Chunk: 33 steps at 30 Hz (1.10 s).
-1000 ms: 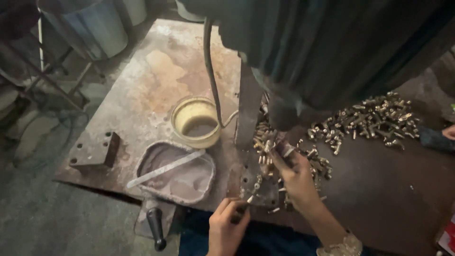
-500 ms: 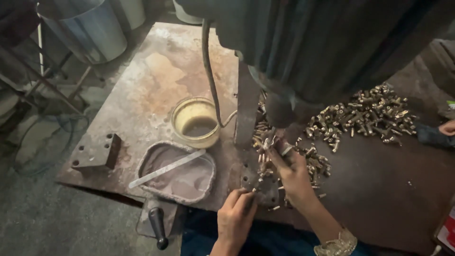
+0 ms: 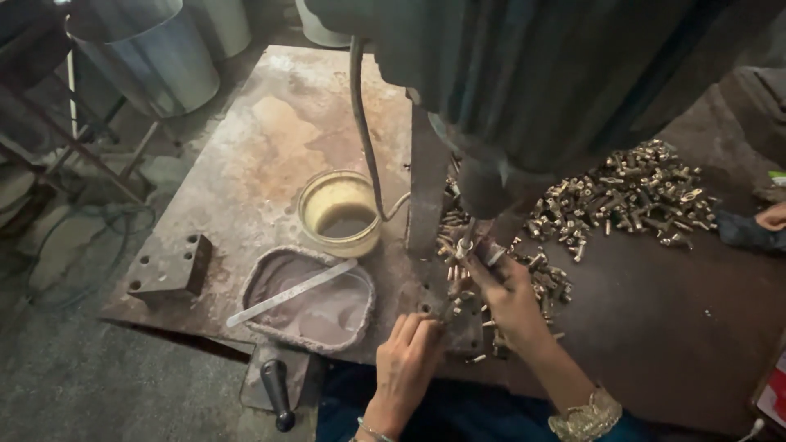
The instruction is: Using a vertical drill press or tapping machine to process small brass metal fittings.
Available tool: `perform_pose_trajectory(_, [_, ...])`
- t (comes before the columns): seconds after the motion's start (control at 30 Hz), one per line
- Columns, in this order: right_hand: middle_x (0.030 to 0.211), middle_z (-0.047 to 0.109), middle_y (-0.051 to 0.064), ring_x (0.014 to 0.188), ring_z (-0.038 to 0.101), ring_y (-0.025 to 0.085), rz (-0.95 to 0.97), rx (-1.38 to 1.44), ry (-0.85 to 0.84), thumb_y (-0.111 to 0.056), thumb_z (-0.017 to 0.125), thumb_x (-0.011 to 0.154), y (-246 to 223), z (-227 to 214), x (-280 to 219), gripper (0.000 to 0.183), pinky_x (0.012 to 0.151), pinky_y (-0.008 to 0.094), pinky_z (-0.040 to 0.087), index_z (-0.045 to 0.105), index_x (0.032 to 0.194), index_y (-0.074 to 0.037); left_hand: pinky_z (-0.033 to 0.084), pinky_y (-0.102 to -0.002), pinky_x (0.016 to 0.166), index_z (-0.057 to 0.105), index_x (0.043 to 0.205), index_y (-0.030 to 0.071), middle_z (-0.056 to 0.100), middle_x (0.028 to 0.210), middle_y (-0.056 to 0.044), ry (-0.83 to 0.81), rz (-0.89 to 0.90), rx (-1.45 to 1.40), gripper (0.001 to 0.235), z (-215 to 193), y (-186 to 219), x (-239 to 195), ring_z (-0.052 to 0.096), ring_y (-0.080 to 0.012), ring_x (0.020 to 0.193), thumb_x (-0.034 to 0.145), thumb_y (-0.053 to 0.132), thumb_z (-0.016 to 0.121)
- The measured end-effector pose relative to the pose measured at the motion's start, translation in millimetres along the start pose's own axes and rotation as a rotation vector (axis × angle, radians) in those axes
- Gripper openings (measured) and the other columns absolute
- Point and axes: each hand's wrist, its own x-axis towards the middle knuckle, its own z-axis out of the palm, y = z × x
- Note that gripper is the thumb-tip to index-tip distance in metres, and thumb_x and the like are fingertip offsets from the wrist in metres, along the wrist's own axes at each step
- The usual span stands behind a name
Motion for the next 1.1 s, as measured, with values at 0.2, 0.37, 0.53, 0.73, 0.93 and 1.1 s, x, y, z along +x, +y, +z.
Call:
perform_pose_trajectory(0.2, [0.101,0.076,0.003,0.086,0.066,0.009,-0.026,-0.141,-0.007,-0.013,0.066,0.100,-7,-3,1,0.023,0.076,0.028,0.052,0.074,0.119,-0.002,0.056,-0.035,0.074,0.069,0.120,0.011,0.067,0.112,-0.002,-0.123,0.048,0.099,0.046,-18,8,27,0.061,-0.0252,0.099,0.075,0.013,0.074])
perform_pose_trajectory(0.37, [0.103,0.077,0.003,0.084,0.069,0.011,0.061,-0.046,-0.036,-0.013,0.063,0.098,-20,2,1,0.026,0.076,0.029,0.056,0.072,0.120,-0.004,0.055,-0.036,0.078,0.068,0.106,0.016,0.066,0.108,0.000,-0.217,0.022,0.056,0.028,-18,8,26,0.061,-0.0262,0.102,0.080,0.017,0.074])
perform_pose_trajectory(0.53, [0.102,0.075,0.008,0.084,0.070,0.015,0.056,-0.110,-0.094,-0.013,0.062,0.103,-15,-11,5,0.023,0.078,0.031,0.057,0.071,0.119,0.000,0.053,-0.037,0.077,0.068,0.121,0.011,0.066,0.108,-0.004,-0.123,-0.022,0.025,0.039,-9,20,60,0.058,-0.0279,0.099,0.083,0.017,0.074])
perform_pose_trajectory(0.73, [0.118,0.073,0.000,0.103,0.067,0.008,-0.142,-0.185,0.058,-0.005,0.065,0.095,22,-10,4,0.034,0.090,0.028,0.052,0.065,0.129,-0.005,0.055,-0.038,0.090,0.068,0.116,0.009,0.067,0.106,-0.007,-0.182,0.175,0.258,0.039,17,3,60,0.062,-0.0289,0.103,0.077,0.010,0.074])
perform_pose_trajectory(0.93, [0.094,0.069,0.003,0.079,0.064,0.013,-0.058,0.081,-0.039,-0.013,0.064,0.100,-13,17,-7,0.022,0.071,0.033,0.055,0.072,0.116,-0.002,0.059,-0.027,0.079,0.070,0.129,0.005,0.076,0.101,-0.009,0.103,-0.807,-0.934,0.040,-2,6,8,0.070,-0.0155,0.091,0.089,0.002,0.074])
perform_pose_trajectory(1.1, [0.089,0.072,0.002,0.077,0.065,0.013,-0.043,0.019,0.020,-0.015,0.065,0.099,-16,15,-7,0.021,0.071,0.031,0.054,0.075,0.110,-0.001,0.063,-0.032,0.085,0.069,0.126,0.001,0.082,0.107,-0.014,0.163,-0.888,-1.005,0.046,9,-15,-28,0.077,-0.0170,0.096,0.082,-0.002,0.079])
